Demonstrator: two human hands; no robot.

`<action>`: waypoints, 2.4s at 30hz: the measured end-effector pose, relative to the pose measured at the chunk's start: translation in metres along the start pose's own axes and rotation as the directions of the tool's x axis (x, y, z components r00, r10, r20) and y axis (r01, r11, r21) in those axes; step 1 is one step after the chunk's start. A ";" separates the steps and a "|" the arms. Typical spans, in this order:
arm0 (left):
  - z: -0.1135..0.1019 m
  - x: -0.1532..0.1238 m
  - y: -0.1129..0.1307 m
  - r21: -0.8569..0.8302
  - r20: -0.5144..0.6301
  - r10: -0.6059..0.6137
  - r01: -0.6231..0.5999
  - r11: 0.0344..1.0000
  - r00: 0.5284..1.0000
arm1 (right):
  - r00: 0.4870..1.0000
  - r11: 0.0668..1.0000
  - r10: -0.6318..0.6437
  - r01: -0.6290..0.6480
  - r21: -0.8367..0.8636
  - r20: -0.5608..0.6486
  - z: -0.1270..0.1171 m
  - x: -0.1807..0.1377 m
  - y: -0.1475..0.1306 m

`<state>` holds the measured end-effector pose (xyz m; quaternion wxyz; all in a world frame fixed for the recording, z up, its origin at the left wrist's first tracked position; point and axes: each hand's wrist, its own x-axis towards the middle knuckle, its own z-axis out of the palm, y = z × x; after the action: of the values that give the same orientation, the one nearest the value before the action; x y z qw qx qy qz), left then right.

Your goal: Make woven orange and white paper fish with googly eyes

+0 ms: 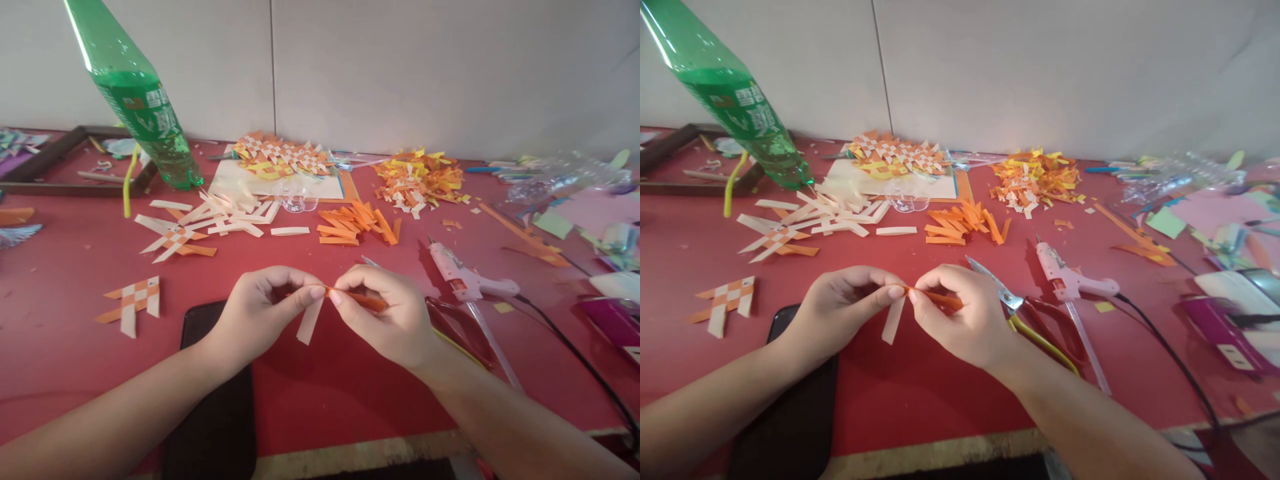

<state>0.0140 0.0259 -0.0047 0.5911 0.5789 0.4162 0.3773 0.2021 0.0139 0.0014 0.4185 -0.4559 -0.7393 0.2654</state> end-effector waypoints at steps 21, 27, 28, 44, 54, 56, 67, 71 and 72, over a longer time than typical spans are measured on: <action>-0.002 0.000 -0.003 -0.001 -0.035 -0.025 0.025 1.000 0.999 | 0.982 0.976 0.153 -0.168 0.138 0.110 -0.002 0.003 -0.002; -0.004 -0.002 -0.002 0.033 0.022 -0.028 0.027 0.999 0.999 | 0.978 0.967 0.141 -0.169 0.191 0.153 -0.001 0.004 -0.002; -0.004 -0.002 -0.002 0.034 0.022 -0.026 0.025 0.999 0.999 | 0.978 0.967 0.140 -0.169 0.191 0.155 -0.001 0.004 -0.002; -0.003 0.004 -0.006 -0.034 -0.015 -0.055 0.054 0.998 0.998 | 0.975 0.969 0.206 -0.214 0.122 0.079 -0.001 0.004 0.001; -0.001 0.005 -0.005 -0.375 0.100 0.007 0.031 0.927 0.995 | 0.878 0.678 0.394 -0.477 0.559 0.271 -0.004 0.003 0.018; -0.001 0.004 -0.006 -0.364 0.119 0.019 0.026 0.931 0.993 | 0.863 0.623 0.401 -0.503 0.599 0.307 -0.003 0.002 0.021; 0.000 0.001 -0.001 -0.136 0.074 0.028 -0.017 0.991 0.997 | 0.870 0.778 0.337 -0.473 0.413 0.361 -0.004 0.006 0.006; 0.000 0.002 -0.001 -0.166 -0.035 -0.071 0.064 0.984 0.997 | 0.943 0.910 0.306 -0.330 0.249 0.134 -0.005 0.004 0.006; 0.001 0.003 -0.002 -0.197 -0.077 -0.079 0.063 0.978 0.994 | 0.953 0.927 0.290 -0.301 0.224 0.084 -0.005 0.004 0.008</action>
<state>0.0155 0.0282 -0.0064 0.6399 0.4867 0.4223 0.4187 0.2090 0.0208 -0.0007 0.4064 -0.5026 -0.6358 0.4219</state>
